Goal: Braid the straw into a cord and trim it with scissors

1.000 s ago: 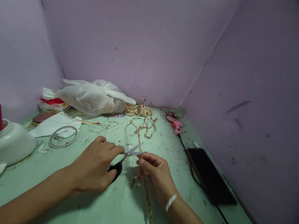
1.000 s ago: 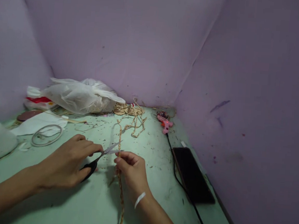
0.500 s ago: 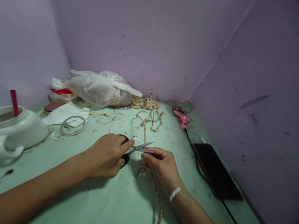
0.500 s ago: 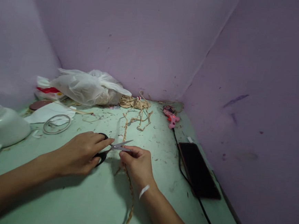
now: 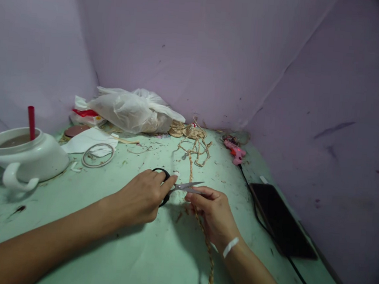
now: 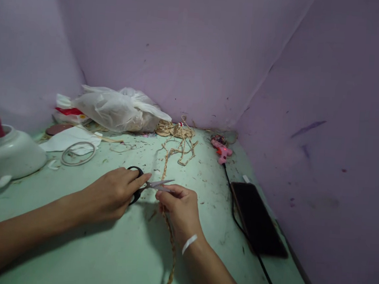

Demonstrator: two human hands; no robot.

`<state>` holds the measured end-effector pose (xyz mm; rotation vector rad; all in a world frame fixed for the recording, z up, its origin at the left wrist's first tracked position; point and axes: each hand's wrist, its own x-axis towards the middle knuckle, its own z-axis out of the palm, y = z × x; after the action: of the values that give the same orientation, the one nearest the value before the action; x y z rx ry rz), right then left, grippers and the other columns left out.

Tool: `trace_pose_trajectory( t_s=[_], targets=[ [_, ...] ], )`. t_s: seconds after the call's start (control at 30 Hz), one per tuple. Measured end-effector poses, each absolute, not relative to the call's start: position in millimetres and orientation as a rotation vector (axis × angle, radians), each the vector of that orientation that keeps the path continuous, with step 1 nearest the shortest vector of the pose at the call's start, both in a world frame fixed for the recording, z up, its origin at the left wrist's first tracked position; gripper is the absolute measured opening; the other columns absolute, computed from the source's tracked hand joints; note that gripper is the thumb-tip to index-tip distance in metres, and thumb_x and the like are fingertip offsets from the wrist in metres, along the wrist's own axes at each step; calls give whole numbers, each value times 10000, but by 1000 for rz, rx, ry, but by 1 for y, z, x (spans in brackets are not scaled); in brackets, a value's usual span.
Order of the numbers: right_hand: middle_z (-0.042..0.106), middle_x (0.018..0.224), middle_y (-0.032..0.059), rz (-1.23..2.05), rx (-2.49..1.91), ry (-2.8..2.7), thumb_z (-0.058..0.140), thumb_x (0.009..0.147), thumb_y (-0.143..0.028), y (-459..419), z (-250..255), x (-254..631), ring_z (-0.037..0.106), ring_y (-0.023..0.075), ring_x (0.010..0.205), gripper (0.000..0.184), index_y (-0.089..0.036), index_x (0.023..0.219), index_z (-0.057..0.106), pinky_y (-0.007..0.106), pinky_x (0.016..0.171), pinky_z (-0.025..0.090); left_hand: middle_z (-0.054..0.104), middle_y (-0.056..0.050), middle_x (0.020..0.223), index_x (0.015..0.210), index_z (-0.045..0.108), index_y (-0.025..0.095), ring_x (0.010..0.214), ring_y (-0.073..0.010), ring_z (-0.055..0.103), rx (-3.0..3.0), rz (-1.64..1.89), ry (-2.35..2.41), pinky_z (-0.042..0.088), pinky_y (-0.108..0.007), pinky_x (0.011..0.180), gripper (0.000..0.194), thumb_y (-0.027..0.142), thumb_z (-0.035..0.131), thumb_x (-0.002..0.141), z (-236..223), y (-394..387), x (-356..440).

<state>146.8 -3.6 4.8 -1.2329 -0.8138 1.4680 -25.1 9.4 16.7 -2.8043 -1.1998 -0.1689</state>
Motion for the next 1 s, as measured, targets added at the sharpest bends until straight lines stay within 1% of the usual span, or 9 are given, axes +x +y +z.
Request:
trace_pose_trajectory(
  t_s=[0.2,0.37,0.43,0.57,0.63,0.73,0.8,0.9,1.0],
  targets=[
    [501,387,-33,1438,-1208,-831,663,489,-143,-6,7,146,405,66,350,48,-121,525,639,217,379,297,544,-116,862,1233,317,82,730,-226,528,-2878,-191,-1295,425,-350,627,582,47,376,655,11,4,-20],
    [482,358,-36,1427,-1205,-836,665,500,-143,-5,7,147,393,64,342,56,-124,484,615,214,373,290,564,-99,846,1210,332,122,747,-219,552,-2951,-234,-1366,423,-322,612,571,25,366,648,8,4,-20],
    [488,361,-34,1441,-1197,-811,681,490,-148,-5,8,147,398,65,341,84,-126,469,603,213,369,287,579,-81,822,1158,381,140,727,-203,556,-3022,-295,-1384,416,-302,609,506,37,365,664,11,6,-21],
    [563,466,-14,1494,-1179,-739,745,456,-180,-3,9,149,452,77,383,185,-116,604,653,226,415,355,576,-8,720,913,507,190,642,-133,532,-3106,-704,-1562,387,-229,583,254,103,388,705,24,12,-27],
    [590,531,4,1541,-1175,-745,751,487,-234,-3,9,150,478,83,415,243,-108,677,667,234,452,391,586,0,726,900,517,186,644,-123,536,-3037,-1056,-1818,391,-216,579,208,164,442,707,29,17,-28],
    [611,628,35,1673,-1083,-752,694,585,-339,-3,10,151,521,99,490,284,-99,734,667,245,515,439,593,-9,714,951,500,152,603,-127,544,-2883,-1530,-2322,406,-223,542,319,255,549,653,31,21,-26],
    [621,664,57,1774,-986,-727,652,625,-362,-4,12,151,550,121,551,295,-93,745,664,264,567,462,564,10,629,951,496,134,529,-116,523,-2824,-1663,-2567,387,-217,487,380,269,591,609,30,22,-22],
    [638,696,73,1869,-946,-694,671,603,-276,-4,14,151,576,138,603,240,-93,758,662,291,637,468,508,43,540,939,506,129,478,-100,494,-2785,-1722,-2693,346,-199,446,390,255,606,584,28,22,-18],
    [646,708,58,1854,-1002,-748,719,534,-172,-4,14,151,566,117,579,260,-106,780,665,281,638,455,508,41,551,950,505,127,486,-95,488,-2755,-1784,-2712,352,-201,457,409,246,613,574,25,21,-16]
  ],
)
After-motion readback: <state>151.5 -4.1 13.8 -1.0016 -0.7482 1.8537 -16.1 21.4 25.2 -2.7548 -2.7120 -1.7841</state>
